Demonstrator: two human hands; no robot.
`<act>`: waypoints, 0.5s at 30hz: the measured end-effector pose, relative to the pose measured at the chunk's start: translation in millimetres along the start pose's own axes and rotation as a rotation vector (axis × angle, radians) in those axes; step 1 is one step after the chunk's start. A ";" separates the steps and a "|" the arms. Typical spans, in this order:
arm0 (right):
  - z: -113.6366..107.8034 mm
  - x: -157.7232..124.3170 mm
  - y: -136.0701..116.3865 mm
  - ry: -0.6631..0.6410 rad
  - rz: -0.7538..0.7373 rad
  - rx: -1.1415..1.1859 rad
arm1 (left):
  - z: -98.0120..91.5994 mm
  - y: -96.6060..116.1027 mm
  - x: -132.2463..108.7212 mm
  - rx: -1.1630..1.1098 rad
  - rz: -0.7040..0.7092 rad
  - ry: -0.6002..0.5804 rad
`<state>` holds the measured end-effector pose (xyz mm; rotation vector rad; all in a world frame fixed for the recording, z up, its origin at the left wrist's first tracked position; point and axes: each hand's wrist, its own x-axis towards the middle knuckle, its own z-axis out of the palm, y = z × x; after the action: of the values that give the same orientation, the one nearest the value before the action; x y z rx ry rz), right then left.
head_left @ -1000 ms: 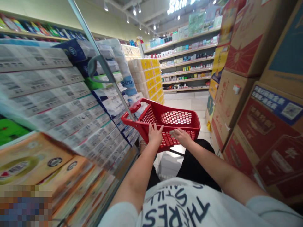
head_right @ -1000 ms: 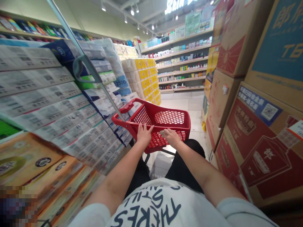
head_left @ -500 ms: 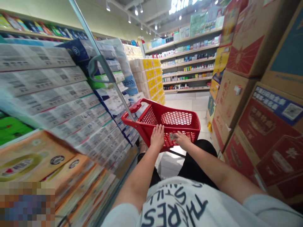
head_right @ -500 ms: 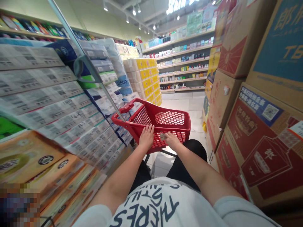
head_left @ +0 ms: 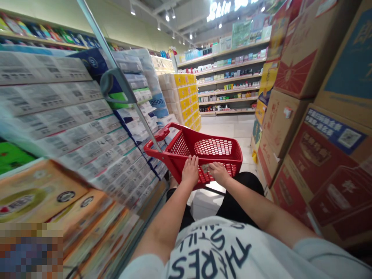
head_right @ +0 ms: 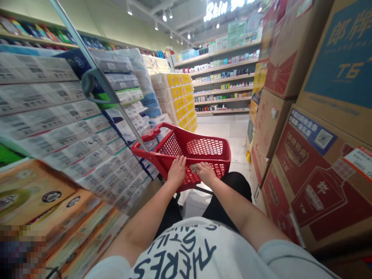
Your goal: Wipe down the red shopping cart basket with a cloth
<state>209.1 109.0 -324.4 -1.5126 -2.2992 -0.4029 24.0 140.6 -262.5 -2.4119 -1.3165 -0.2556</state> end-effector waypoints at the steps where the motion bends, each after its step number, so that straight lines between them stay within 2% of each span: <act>1: 1.5 -1.0 -0.2 -0.012 0.011 0.012 | -0.8 -0.2 0.2 -0.005 0.001 -0.005; 4: 6.1 -4.7 1.0 -0.048 -0.001 0.040 | -2.1 -0.1 0.7 -0.024 0.002 -0.012; 7: 7.9 -5.1 3.1 -0.031 -0.015 0.052 | -1.7 0.9 1.1 -0.033 0.000 0.000; 11: 1.5 0.8 4.0 -0.021 0.000 0.070 | -0.8 2.1 0.7 -0.045 -0.004 0.010; 13: -5.9 5.0 3.4 0.028 0.007 0.088 | -0.4 2.8 -0.1 -0.049 -0.006 0.009; 15: -14.7 8.8 3.4 0.145 0.048 0.124 | -0.1 3.9 -1.3 -0.049 -0.011 0.010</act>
<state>211.0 111.3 -307.3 -1.4274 -2.1309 -0.3392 26.6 137.6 -263.8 -2.4413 -1.3345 -0.3063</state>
